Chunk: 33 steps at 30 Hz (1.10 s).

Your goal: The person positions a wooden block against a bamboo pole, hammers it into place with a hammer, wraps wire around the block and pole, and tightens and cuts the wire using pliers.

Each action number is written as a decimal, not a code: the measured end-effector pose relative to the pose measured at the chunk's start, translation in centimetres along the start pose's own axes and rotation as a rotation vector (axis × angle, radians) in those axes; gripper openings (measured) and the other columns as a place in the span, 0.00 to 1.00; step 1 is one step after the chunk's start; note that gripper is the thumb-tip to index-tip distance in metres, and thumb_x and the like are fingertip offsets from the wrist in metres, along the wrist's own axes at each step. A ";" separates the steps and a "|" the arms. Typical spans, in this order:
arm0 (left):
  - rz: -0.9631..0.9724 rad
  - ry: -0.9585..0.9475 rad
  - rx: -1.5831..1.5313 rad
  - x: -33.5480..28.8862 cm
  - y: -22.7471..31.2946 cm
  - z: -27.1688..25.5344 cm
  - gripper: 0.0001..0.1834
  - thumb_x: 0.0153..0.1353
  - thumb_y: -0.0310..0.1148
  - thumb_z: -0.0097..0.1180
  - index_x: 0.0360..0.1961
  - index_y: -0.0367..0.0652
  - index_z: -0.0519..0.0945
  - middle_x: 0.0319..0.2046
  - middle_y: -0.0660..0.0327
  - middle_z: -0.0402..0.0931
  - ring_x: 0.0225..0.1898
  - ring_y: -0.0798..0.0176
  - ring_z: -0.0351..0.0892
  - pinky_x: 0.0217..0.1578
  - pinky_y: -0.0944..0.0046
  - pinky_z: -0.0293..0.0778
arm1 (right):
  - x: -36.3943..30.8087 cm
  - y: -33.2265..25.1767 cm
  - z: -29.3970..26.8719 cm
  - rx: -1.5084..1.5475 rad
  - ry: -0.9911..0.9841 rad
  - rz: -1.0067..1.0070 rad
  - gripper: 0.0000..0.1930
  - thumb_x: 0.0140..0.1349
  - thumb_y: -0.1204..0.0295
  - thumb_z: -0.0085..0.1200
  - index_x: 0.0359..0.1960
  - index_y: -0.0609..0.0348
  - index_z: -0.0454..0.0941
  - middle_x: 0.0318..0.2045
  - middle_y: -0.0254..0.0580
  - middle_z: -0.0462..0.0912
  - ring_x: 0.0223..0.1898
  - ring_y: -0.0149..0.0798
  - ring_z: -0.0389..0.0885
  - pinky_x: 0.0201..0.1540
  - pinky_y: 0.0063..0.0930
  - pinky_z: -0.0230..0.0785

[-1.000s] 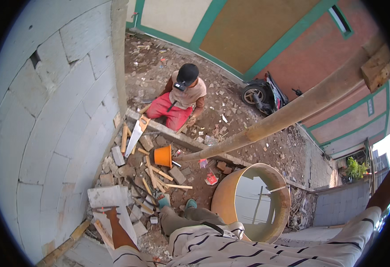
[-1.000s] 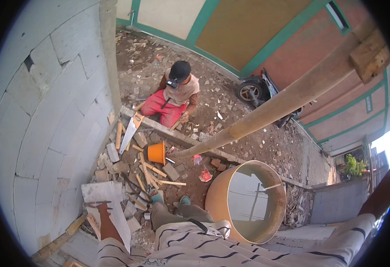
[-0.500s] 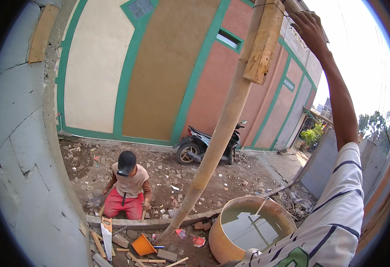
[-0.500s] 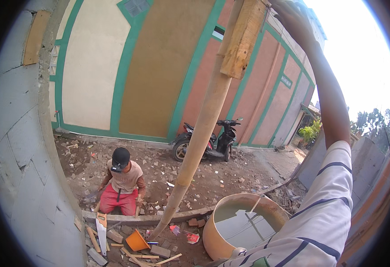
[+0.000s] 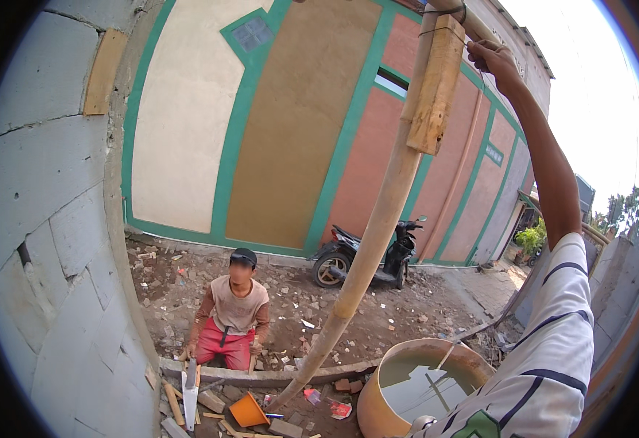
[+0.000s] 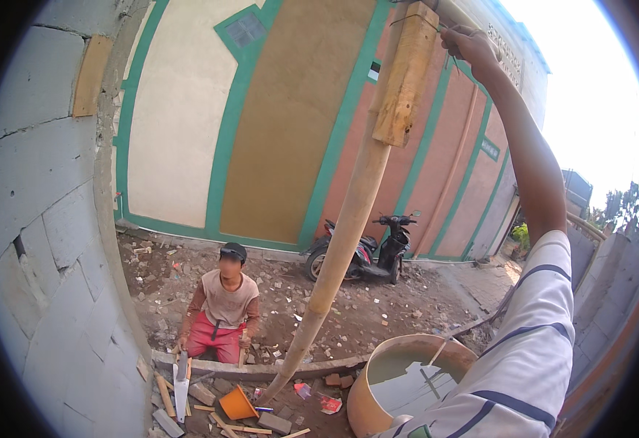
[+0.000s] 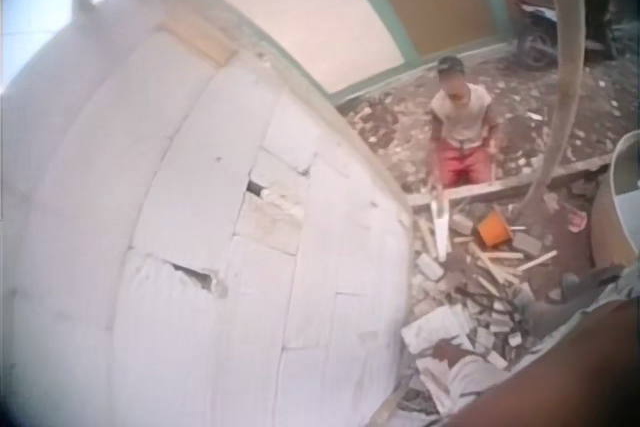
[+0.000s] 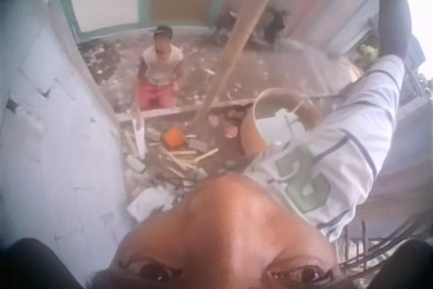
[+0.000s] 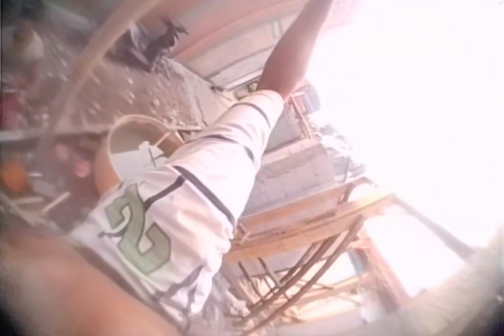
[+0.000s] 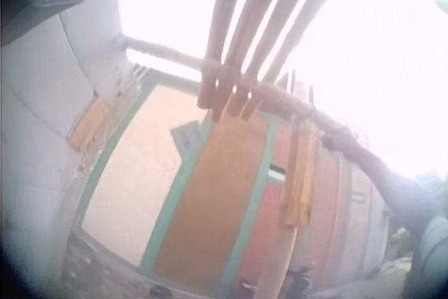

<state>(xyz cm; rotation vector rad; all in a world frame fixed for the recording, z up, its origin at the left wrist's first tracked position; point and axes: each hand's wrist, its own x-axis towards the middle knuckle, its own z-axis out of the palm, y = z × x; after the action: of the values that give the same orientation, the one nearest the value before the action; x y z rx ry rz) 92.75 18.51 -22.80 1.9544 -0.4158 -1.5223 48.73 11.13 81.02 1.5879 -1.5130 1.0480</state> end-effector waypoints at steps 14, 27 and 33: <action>0.607 -0.362 -0.291 -20.3 16.0 4.5 0.37 0.57 0.30 0.66 0.64 0.36 0.59 0.54 0.45 0.72 0.53 0.53 0.77 0.55 0.57 0.73 | -23.6 -4.3 2.9 0.244 -0.441 -0.159 0.16 0.60 0.62 0.65 0.38 0.63 0.78 0.34 0.41 0.82 0.38 0.35 0.81 0.45 0.29 0.72; 1.286 -1.440 -0.185 -51.6 42.4 19.9 0.35 0.62 0.30 0.64 0.65 0.35 0.59 0.56 0.54 0.68 0.57 0.61 0.73 0.59 0.60 0.71 | -35.9 -2.0 6.7 0.211 -0.503 -0.091 0.20 0.54 0.74 0.62 0.45 0.64 0.67 0.51 0.55 0.68 0.43 0.60 0.78 0.39 0.47 0.75; 2.061 -0.745 -0.036 -58.7 50.7 19.1 0.33 0.61 0.41 0.65 0.62 0.35 0.68 0.58 0.47 0.67 0.62 0.45 0.67 0.61 0.50 0.66 | -29.3 5.8 -0.9 -0.407 -0.117 -0.094 0.12 0.56 0.81 0.55 0.41 0.64 0.69 0.41 0.51 0.74 0.43 0.55 0.75 0.44 0.46 0.69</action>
<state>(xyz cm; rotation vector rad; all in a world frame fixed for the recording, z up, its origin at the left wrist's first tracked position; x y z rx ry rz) 64.10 9.37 51.17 0.0652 -1.8083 -0.5372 43.11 24.16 54.74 1.4315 -1.5909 0.5573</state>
